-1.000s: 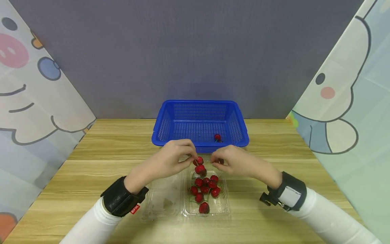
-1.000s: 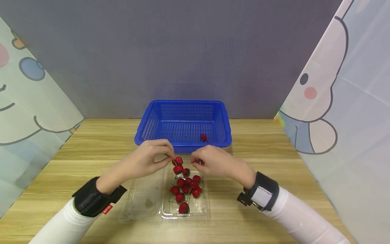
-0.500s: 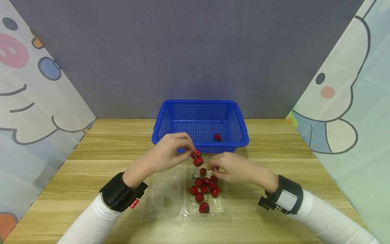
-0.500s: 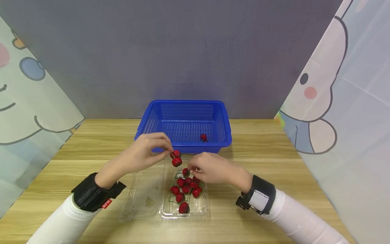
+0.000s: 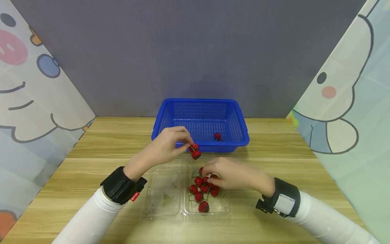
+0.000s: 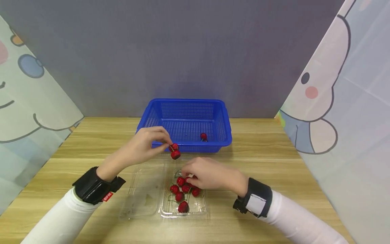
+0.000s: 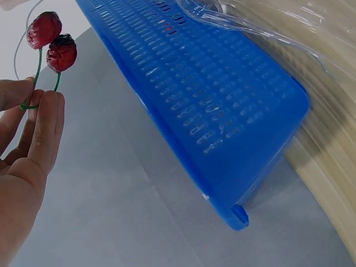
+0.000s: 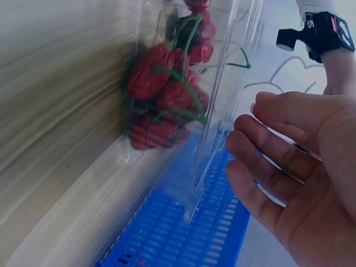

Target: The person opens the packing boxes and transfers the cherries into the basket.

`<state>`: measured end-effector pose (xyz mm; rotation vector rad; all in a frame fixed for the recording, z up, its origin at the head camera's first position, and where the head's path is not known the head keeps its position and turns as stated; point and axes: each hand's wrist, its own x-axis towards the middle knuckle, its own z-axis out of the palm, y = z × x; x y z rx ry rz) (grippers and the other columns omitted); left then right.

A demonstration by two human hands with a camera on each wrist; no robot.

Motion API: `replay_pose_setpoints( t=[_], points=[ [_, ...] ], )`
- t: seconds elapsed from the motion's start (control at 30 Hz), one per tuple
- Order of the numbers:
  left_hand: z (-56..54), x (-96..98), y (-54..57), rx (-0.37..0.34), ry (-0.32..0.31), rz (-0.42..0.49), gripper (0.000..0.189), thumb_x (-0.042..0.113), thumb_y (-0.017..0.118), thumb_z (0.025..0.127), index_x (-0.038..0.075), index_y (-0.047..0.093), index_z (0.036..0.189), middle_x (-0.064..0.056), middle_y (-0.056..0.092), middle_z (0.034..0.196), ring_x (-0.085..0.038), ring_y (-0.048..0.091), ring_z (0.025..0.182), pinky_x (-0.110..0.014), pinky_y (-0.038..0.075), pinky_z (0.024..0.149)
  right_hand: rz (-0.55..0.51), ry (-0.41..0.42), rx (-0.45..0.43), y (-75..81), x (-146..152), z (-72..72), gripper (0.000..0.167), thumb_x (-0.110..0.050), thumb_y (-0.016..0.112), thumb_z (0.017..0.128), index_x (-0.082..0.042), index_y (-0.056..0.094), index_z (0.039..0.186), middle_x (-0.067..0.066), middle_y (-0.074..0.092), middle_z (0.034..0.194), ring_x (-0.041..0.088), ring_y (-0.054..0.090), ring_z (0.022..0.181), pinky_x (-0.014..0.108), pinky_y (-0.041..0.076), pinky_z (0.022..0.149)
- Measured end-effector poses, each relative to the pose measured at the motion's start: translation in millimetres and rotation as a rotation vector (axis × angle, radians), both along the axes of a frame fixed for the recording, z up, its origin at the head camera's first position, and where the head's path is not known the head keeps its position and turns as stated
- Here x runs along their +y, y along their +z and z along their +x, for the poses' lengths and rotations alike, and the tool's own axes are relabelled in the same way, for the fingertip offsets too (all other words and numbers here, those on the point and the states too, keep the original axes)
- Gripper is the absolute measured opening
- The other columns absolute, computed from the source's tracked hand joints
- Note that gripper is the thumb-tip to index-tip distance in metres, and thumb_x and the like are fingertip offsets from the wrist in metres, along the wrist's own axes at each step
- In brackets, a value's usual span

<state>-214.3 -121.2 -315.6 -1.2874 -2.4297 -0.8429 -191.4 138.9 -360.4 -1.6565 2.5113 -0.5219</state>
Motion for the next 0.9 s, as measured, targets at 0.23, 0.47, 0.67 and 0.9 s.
replay_pose_setpoints(
  t=[0.23,0.47,0.67,0.9],
  points=[
    [-2.2,-0.1,-1.7,-0.022,0.033,0.002,0.009,-0.001,0.074,0.092,0.007,0.077,0.094,0.000,0.068,0.097,-0.012,0.066,0.084,-0.028,0.056,0.067,0.018,0.037,-0.002,-0.1,-15,4.5,0.009,-0.009,0.072,0.096,-0.009,0.073,0.104,-0.006,0.068,0.094,0.005,0.063,0.085,0.017,0.052,0.077],
    [-9.5,-2.0,-2.4,-0.031,0.068,0.002,0.010,-0.002,0.072,0.092,0.006,0.077,0.095,-0.001,0.068,0.097,-0.013,0.066,0.084,-0.027,0.055,0.068,0.057,0.079,0.034,-4.2,-30,8.3,0.016,-0.010,0.071,0.097,-0.008,0.072,0.113,-0.002,0.070,0.103,0.004,0.063,0.094,0.018,0.051,0.085],
    [-15.0,-5.6,-3.4,-0.072,0.107,0.024,0.011,-0.003,0.072,0.092,0.006,0.077,0.096,-0.001,0.068,0.096,-0.014,0.069,0.087,-0.032,0.057,0.070,0.086,0.116,0.100,-7.1,-40,12.0,0.019,-0.011,0.072,0.096,-0.009,0.073,0.116,-0.001,0.070,0.108,0.006,0.065,0.098,0.019,0.052,0.087],
    [-21.5,-7.4,-3.2,-0.054,0.121,0.032,0.010,-0.004,0.072,0.091,0.004,0.078,0.094,-0.003,0.070,0.094,-0.017,0.070,0.087,-0.027,0.058,0.075,0.069,0.112,0.102,-11.5,-42,13.1,0.018,-0.009,0.072,0.096,-0.009,0.072,0.114,-0.001,0.070,0.106,0.005,0.064,0.094,0.019,0.052,0.085]
  ],
)
